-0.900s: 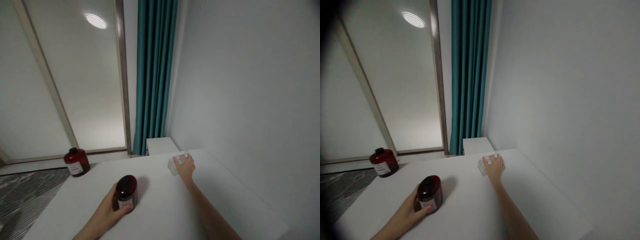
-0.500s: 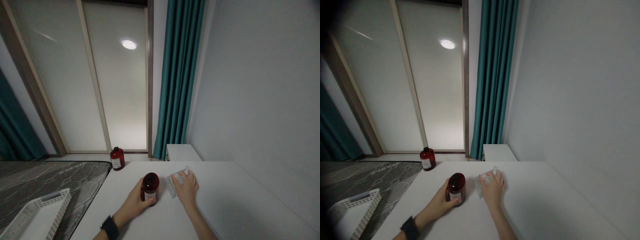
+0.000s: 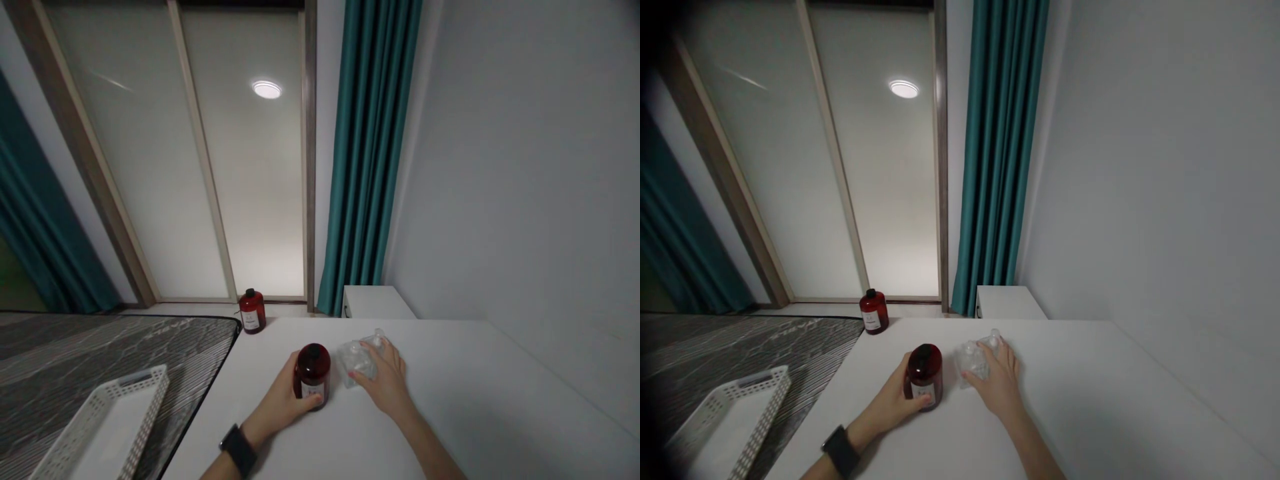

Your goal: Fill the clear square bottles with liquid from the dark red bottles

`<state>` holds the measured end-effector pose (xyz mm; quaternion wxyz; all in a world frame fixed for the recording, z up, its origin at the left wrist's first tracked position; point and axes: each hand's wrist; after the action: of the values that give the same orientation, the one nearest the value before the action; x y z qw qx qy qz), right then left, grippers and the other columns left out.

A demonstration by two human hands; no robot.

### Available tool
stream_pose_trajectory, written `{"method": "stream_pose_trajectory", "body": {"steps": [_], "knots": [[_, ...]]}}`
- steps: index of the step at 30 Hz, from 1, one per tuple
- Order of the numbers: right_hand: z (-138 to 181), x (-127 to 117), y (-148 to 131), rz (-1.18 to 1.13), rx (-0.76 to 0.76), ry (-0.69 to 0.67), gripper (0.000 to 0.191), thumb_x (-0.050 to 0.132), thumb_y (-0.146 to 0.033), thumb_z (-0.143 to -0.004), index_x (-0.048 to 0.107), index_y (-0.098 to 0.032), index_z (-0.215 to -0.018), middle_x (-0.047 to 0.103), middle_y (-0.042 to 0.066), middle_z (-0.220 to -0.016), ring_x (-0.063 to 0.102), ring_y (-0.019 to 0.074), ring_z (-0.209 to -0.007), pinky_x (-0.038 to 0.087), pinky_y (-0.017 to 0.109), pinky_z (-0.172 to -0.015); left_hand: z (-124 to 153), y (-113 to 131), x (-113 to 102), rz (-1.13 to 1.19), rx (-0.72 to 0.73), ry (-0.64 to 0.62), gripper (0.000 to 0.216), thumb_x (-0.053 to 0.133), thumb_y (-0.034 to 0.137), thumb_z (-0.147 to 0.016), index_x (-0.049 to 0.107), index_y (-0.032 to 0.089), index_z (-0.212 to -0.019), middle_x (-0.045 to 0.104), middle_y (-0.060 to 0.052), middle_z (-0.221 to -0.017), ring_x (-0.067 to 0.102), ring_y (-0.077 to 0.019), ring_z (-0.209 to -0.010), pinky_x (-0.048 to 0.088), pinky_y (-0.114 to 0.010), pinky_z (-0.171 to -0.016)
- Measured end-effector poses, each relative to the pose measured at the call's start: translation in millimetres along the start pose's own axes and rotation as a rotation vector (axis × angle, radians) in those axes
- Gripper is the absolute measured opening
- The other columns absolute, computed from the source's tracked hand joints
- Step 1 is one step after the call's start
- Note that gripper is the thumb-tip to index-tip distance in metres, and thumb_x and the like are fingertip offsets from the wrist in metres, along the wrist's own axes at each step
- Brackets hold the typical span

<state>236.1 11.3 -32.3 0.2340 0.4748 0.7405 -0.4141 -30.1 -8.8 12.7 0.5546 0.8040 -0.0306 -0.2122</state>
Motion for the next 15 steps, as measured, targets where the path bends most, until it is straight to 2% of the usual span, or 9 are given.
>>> {"method": "stream_pose_trajectory", "body": {"steps": [4,7,9,11,13,15], "knots": [[2.0,-1.3,-8.7,-0.09,-0.127,0.003,0.044,0.066,-0.034,-0.086,0.063,-0.029,-0.129,0.047,0.013,-0.151,0.047,0.0345,-0.137,0.046,0.055,-0.104,6.5,1.7,8.2,-0.095,0.044,0.042,0.08,0.082,0.016,-0.064,0.045,0.015,-0.135,0.059,-0.013,-0.13,0.057,-0.033,-0.122,0.043,-0.046,-0.109],[0.5,-12.9,-10.8,-0.18,-0.199,0.067,0.036,0.057,-0.028,-0.09,0.064,-0.026,-0.125,0.048,0.013,-0.151,0.045,0.0327,-0.139,0.045,0.054,-0.106,8.5,5.9,14.4,-0.187,0.062,0.078,0.071,0.082,0.017,-0.066,0.051,0.016,-0.13,0.061,-0.01,-0.12,0.06,-0.0309,-0.113,0.049,-0.044,-0.101],[-1.5,-23.8,-15.6,-0.214,-0.174,0.196,0.029,0.052,-0.024,-0.091,0.067,-0.023,-0.116,0.057,0.015,-0.139,0.05,0.0329,-0.132,0.044,0.056,-0.105,8.5,8.4,16.6,-0.269,0.091,0.116,0.064,0.08,0.02,-0.07,0.053,0.016,-0.127,0.06,-0.009,-0.114,0.061,-0.0292,-0.108,0.052,-0.043,-0.096],[-2.0,-34.2,-25.3,-0.257,-0.145,0.313,0.024,0.048,-0.022,-0.093,0.067,-0.022,-0.108,0.066,0.014,-0.117,0.059,0.031,-0.114,0.048,0.054,-0.098,7.9,8.0,17.2,-0.368,0.147,0.166,0.064,0.078,0.019,-0.071,0.051,0.017,-0.128,0.057,-0.01,-0.116,0.059,-0.0291,-0.109,0.052,-0.044,-0.096],[0.8,-41.9,-39.2,-0.342,-0.199,0.32,0.025,0.045,-0.02,-0.095,0.065,-0.023,-0.109,0.068,0.011,-0.101,0.063,0.0281,-0.099,0.051,0.049,-0.089,7.0,4.2,16.8,-0.482,0.214,0.188,0.07,0.078,0.015,-0.068,0.049,0.018,-0.132,0.054,-0.012,-0.121,0.057,-0.0306,-0.112,0.051,-0.047,-0.098],[6.4,-45.7,-54.6,-0.413,-0.286,0.258,0.027,0.043,-0.017,-0.096,0.062,-0.024,-0.115,0.069,0.008,-0.095,0.064,0.0258,-0.091,0.053,0.045,-0.084,6.0,-1.3,15.9,-0.612,0.28,0.173,0.079,0.078,0.013,-0.066,0.045,0.02,-0.138,0.054,-0.013,-0.125,0.056,-0.0328,-0.113,0.051,-0.05,-0.097]]}}
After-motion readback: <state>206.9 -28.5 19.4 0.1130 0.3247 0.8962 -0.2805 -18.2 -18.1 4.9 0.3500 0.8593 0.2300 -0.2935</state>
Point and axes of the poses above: each hand's wrist, its own z-axis away from the middle knuckle, its own x-axis out of the palm, y = z × x
